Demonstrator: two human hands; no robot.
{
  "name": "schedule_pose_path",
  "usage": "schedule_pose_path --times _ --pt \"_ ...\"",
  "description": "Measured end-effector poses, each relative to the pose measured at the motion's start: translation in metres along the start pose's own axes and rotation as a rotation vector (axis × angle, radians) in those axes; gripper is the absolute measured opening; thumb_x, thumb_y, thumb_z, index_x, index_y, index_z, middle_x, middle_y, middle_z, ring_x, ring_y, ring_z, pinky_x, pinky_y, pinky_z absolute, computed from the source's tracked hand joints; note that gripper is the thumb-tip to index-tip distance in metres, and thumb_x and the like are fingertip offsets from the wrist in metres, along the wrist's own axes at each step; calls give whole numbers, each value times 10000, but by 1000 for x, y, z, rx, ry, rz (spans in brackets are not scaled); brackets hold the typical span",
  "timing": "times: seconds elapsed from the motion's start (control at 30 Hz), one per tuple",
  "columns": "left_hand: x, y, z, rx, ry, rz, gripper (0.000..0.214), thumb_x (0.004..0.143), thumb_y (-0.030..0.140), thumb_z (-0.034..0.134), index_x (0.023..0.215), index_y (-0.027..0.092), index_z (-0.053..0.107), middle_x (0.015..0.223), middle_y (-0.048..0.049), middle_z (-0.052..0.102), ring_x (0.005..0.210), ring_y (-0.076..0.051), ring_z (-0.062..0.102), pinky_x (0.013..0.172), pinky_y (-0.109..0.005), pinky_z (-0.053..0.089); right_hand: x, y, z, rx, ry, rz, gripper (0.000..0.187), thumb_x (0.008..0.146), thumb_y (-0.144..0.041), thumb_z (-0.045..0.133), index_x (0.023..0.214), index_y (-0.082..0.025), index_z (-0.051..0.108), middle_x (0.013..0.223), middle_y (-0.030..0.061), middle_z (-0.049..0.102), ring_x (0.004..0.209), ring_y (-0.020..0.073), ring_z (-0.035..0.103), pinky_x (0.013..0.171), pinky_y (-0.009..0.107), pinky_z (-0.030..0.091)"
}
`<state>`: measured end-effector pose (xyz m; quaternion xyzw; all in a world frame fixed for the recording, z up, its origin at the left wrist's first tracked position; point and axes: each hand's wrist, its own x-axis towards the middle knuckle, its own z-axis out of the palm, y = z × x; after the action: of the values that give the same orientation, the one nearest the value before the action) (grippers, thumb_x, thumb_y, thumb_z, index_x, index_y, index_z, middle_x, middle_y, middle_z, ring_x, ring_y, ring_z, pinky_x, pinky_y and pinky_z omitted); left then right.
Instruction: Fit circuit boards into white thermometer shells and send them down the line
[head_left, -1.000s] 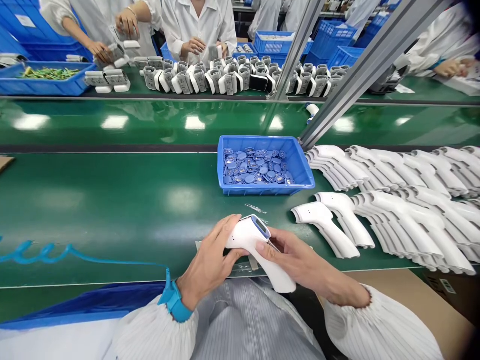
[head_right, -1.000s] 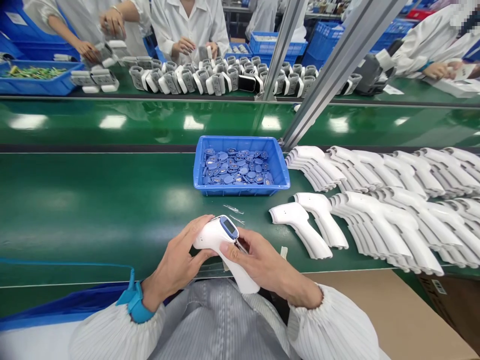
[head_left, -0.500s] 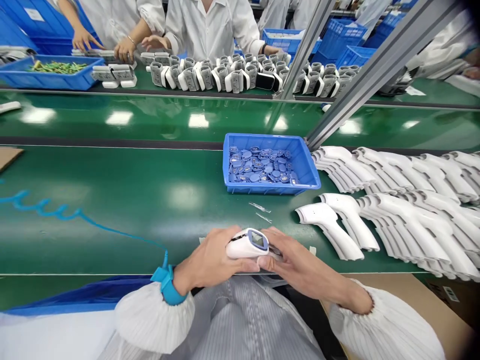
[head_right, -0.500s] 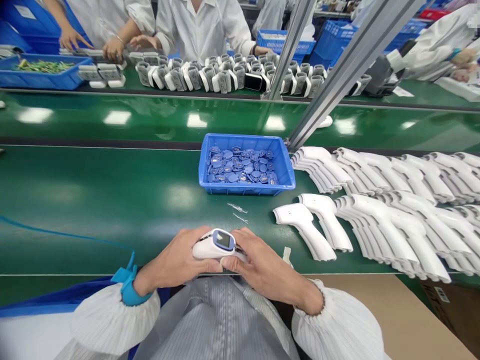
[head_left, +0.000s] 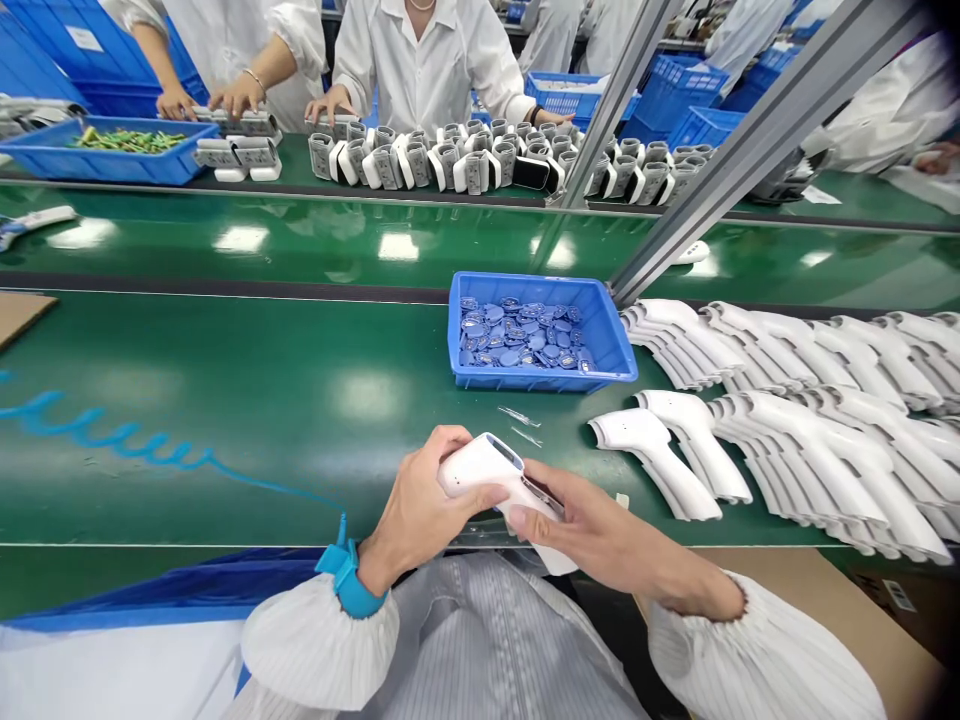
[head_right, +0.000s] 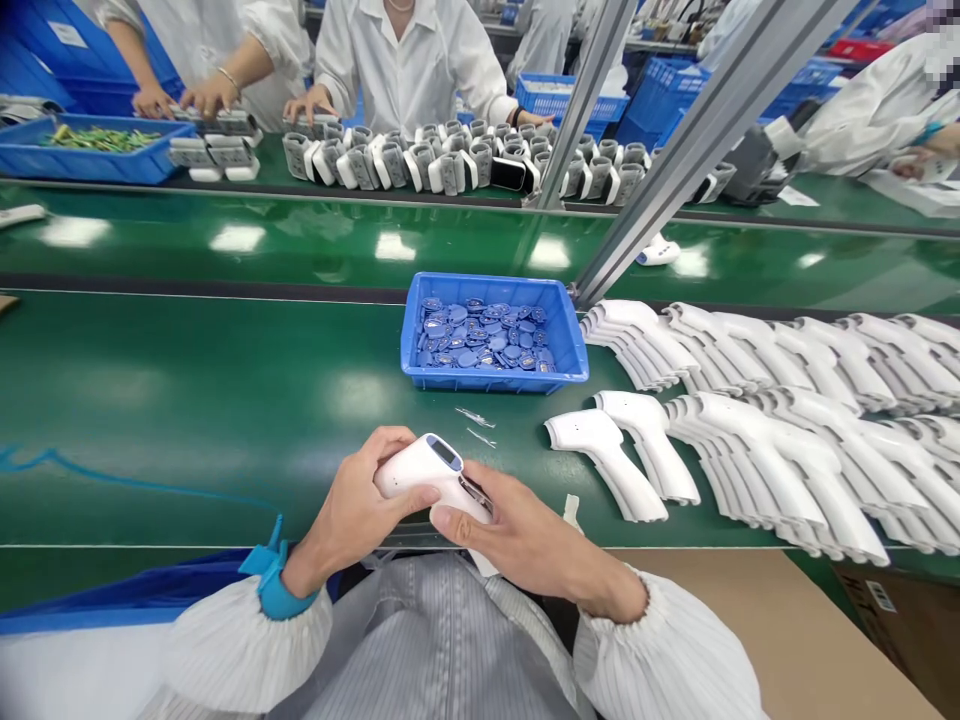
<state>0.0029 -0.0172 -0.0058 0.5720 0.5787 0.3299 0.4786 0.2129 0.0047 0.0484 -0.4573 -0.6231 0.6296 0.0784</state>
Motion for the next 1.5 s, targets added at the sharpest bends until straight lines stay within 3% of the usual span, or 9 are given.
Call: schedule_pose_path --times 0.1,0.2,0.33,0.6,0.83,1.0,1.2,1.37,1.5 --pt "-4 -7 -2 190 16 227 482 855 305 736 1283 236 524 1338 -44 587 1225 -204 561 1065 -337 454 -6 3 4 92 55 50 423 936 -611 528 1159 -264 624 1052 28 642 905 184 584 790 334 510" --pt "-9 -17 -4 326 -72 276 516 957 343 608 1423 246 408 1477 -64 495 1355 -203 479 1143 -351 408 -8 6 6 102 55 72 496 933 -631 516 1248 -261 616 1111 44 648 949 204 595 838 370 524" --pt "-14 -26 -6 419 -114 264 521 988 417 544 1452 258 369 1480 -67 510 1345 -215 509 1115 -376 453 -10 8 4 112 0 52 547 945 -603 523 1405 -307 537 1238 44 625 1093 218 588 989 402 488" --pt "-19 -36 -5 477 -53 347 567 998 413 529 1494 278 291 1512 -81 487 1370 -217 501 1104 -377 477 -11 12 1 221 -55 90 604 904 -643 558 1408 -310 541 1236 70 606 1108 231 575 981 417 493" --pt "-18 -34 -8 516 -90 358 551 1006 417 505 1495 273 297 1489 -94 519 1334 -232 547 1081 -396 501 -8 16 1 155 -112 -17 414 860 -546 677 1167 -275 613 1059 28 484 866 155 464 709 264 499" --pt "-17 -35 -5 532 -52 392 578 1001 369 522 1516 278 276 1491 -95 518 1339 -234 542 1060 -371 519 -11 12 6 239 -98 -6 477 875 -568 645 1247 -277 573 1049 25 478 894 166 474 794 304 494" --pt "-16 -34 -6 614 -85 417 593 978 226 511 1511 247 251 1465 -110 541 1279 -255 595 997 -404 557 -17 3 12 -8 -60 -32 553 884 -480 666 1376 -328 464 1162 42 475 1060 216 470 1018 433 452" --pt "-18 -28 -9 563 -142 318 551 981 263 516 1483 268 289 1440 -74 568 1245 -236 615 999 -397 541 -19 8 9 182 -128 -13 477 911 -532 610 1322 -302 532 1202 55 446 1091 207 474 934 364 530" --pt "-19 -27 -7 509 -135 258 527 1002 310 497 1493 281 306 1461 -67 549 1270 -226 595 1018 -378 517 -18 7 14 192 -96 -12 553 917 -534 605 1412 -329 467 1178 57 472 1036 190 490 892 331 545"
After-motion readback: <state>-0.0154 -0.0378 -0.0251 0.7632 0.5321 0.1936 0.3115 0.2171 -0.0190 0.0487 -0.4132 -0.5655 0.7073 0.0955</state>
